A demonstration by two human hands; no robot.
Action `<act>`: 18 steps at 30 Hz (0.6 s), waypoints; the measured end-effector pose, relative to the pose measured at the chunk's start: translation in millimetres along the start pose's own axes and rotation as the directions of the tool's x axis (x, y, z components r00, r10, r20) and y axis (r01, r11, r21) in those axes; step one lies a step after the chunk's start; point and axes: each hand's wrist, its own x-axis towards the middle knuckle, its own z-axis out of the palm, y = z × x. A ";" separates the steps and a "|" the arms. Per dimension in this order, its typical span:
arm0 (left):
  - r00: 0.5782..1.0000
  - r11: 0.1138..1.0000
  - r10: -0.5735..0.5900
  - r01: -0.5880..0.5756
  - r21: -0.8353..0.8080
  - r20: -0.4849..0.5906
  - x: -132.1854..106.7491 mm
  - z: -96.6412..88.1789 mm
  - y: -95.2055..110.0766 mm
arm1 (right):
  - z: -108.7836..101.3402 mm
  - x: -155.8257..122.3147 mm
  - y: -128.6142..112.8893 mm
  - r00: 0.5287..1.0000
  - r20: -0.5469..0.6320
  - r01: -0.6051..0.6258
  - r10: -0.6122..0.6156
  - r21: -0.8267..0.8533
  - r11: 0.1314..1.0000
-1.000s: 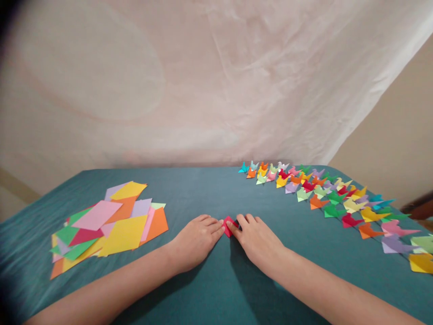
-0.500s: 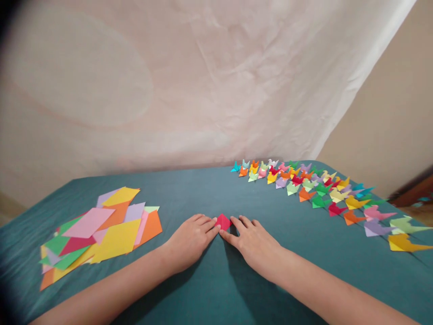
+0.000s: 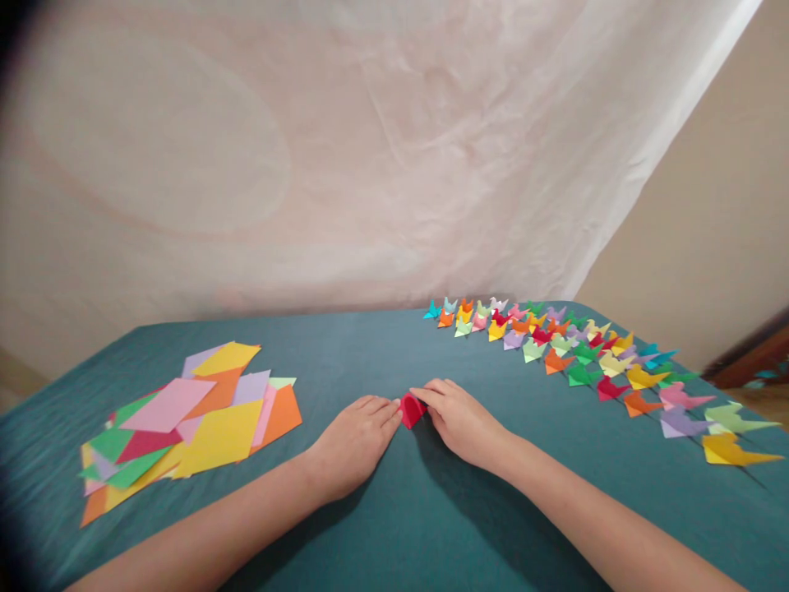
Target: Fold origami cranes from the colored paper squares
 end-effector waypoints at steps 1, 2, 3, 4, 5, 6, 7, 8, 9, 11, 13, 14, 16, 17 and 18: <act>1.000 1.000 0.000 0.000 -0.029 -0.017 0.3 0.7 -2.4 | 3.0 -0.4 0.5 1.000 -0.011 0.006 -0.006 0.006 1.000; 0.999 0.998 -0.002 0.000 -0.056 -0.032 0.7 1.5 -5.0 | 5.4 -0.8 1.5 1.000 -0.012 0.017 -0.017 0.002 1.000; 0.999 0.997 -0.003 0.000 -0.079 -0.044 1.1 2.5 -7.5 | 7.4 -1.3 3.0 1.000 -0.006 0.029 -0.029 -0.012 1.000; 0.999 0.995 -0.001 -0.004 -0.096 -0.051 1.5 3.5 -9.9 | 8.9 -1.6 4.7 0.999 0.001 0.042 -0.042 -0.034 0.999; 0.998 0.994 0.003 -0.009 -0.105 -0.055 1.9 4.4 -11.9 | 10.1 -1.8 6.3 0.998 0.010 0.055 -0.054 -0.061 0.997; 0.998 0.994 0.009 -0.015 -0.108 -0.058 2.1 5.1 -13.4 | 10.9 -1.9 7.7 0.998 0.019 0.063 -0.062 -0.089 0.994; 0.998 0.994 0.015 -0.021 -0.106 -0.060 2.2 5.6 -14.4 | 11.4 -1.9 8.5 0.998 0.027 0.067 -0.064 -0.116 0.991; 0.998 0.994 0.020 -0.026 -0.102 -0.062 2.2 5.7 -14.8 | 11.5 -1.6 8.7 0.997 0.037 0.066 -0.061 -0.141 0.988; 0.998 0.995 0.025 -0.031 -0.096 -0.063 2.1 5.5 -14.9 | 11.3 -1.2 8.1 0.997 0.048 0.062 -0.054 -0.163 0.985; 0.998 0.996 0.029 -0.034 -0.080 -0.062 1.8 4.2 -14.3 | 9.7 -0.1 5.7 0.997 0.073 0.050 -0.036 -0.199 0.979; 0.998 0.997 0.034 -0.038 -0.062 -0.053 1.5 2.6 -13.5 | 7.2 0.8 2.9 0.995 0.093 0.047 -0.027 -0.224 0.973; 0.998 0.998 0.036 -0.038 -0.052 -0.047 1.5 2.0 -13.1 | 5.8 1.1 2.1 0.994 0.103 0.051 -0.028 -0.232 0.971; 0.999 0.999 0.031 -0.032 -0.029 -0.039 1.3 1.9 -12.4 | 3.0 0.8 2.3 0.992 0.124 0.067 -0.039 -0.239 0.969; 0.999 1.000 0.025 -0.026 -0.015 -0.038 1.3 2.3 -12.1 | 1.6 0.2 3.2 0.990 0.134 0.077 -0.046 -0.239 0.968; 0.999 1.000 0.020 -0.020 -0.002 -0.037 1.2 3.0 -11.8 | 0.1 -0.6 4.4 0.988 0.146 0.086 -0.053 -0.235 0.968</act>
